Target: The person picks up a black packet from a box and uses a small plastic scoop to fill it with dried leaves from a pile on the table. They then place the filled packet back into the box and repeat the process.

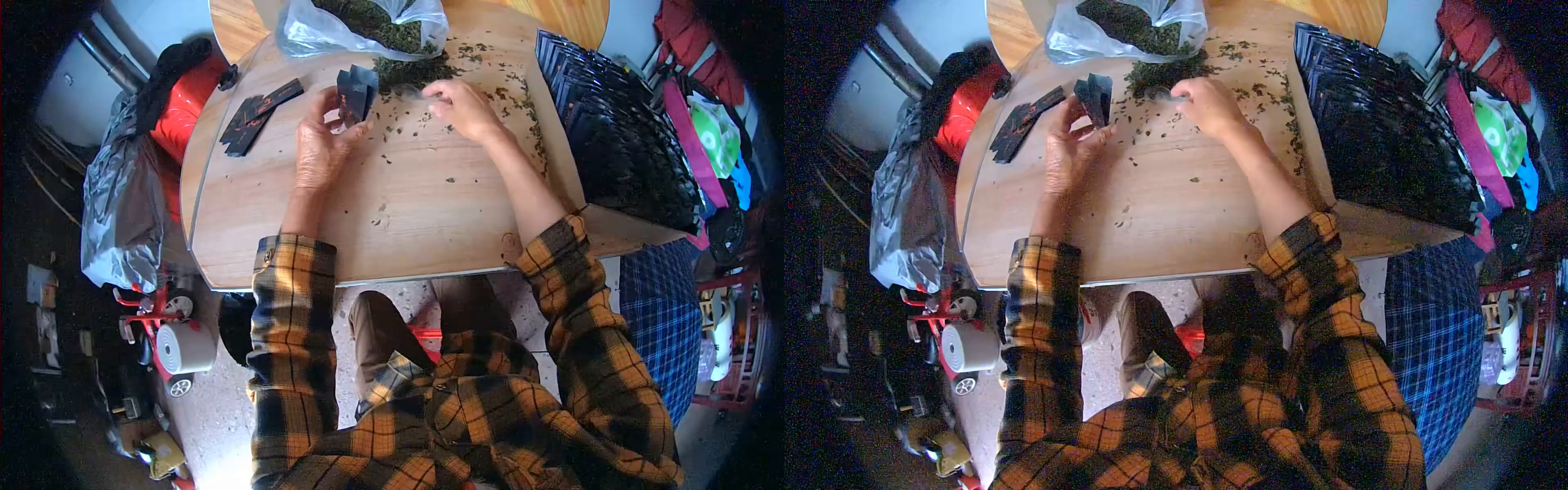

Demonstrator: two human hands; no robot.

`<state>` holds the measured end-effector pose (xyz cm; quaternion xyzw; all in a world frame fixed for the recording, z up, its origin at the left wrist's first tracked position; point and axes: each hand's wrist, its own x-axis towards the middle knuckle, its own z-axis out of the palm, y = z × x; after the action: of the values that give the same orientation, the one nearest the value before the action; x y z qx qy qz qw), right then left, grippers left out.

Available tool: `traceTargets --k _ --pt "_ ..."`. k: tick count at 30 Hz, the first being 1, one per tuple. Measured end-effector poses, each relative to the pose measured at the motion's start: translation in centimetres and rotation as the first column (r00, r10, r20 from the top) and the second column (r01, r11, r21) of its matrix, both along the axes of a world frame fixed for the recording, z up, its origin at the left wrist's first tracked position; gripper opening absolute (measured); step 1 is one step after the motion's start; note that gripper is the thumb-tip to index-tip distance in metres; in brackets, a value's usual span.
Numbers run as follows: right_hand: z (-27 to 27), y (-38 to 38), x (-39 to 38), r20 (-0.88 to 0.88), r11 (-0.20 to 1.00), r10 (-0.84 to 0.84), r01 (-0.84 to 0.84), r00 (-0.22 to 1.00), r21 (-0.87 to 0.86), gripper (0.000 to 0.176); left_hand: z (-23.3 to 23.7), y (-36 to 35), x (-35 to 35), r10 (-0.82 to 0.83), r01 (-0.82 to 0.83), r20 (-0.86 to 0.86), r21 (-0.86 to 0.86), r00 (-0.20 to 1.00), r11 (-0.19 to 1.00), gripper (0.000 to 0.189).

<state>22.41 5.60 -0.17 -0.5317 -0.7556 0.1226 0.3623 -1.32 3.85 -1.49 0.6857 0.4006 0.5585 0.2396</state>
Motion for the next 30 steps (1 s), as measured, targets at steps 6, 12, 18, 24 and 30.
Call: traceTargets --k 6,12,18,24,30 --pt "0.0 1.4 0.9 -0.544 0.977 0.085 -0.176 0.835 -0.117 0.019 -0.1 0.7 -1.2 0.164 -0.162 0.039 -0.039 0.986 0.986 0.058" --pt "-0.4 2.1 0.5 -0.495 0.985 0.036 -0.114 0.868 -0.128 0.021 0.9 0.0 -1.7 0.305 -0.306 -0.024 -0.130 0.952 0.943 0.058" --pt "-2.0 4.0 0.5 -0.318 0.984 -0.147 0.170 0.937 0.047 0.019 0.1 0.8 -2.0 0.269 -0.263 0.014 -0.160 0.963 0.951 0.050" --pt "-3.3 5.2 0.9 -0.348 0.971 -0.152 0.205 0.925 0.120 0.015 0.5 0.3 -1.6 0.305 -0.305 -0.029 -0.152 0.952 0.940 0.050" --pt "-3.6 5.7 1.7 -0.347 0.922 -0.185 0.285 0.919 0.263 0.014 1.2 -0.3 -1.5 0.296 -0.311 -0.111 -0.172 0.949 0.935 0.055"
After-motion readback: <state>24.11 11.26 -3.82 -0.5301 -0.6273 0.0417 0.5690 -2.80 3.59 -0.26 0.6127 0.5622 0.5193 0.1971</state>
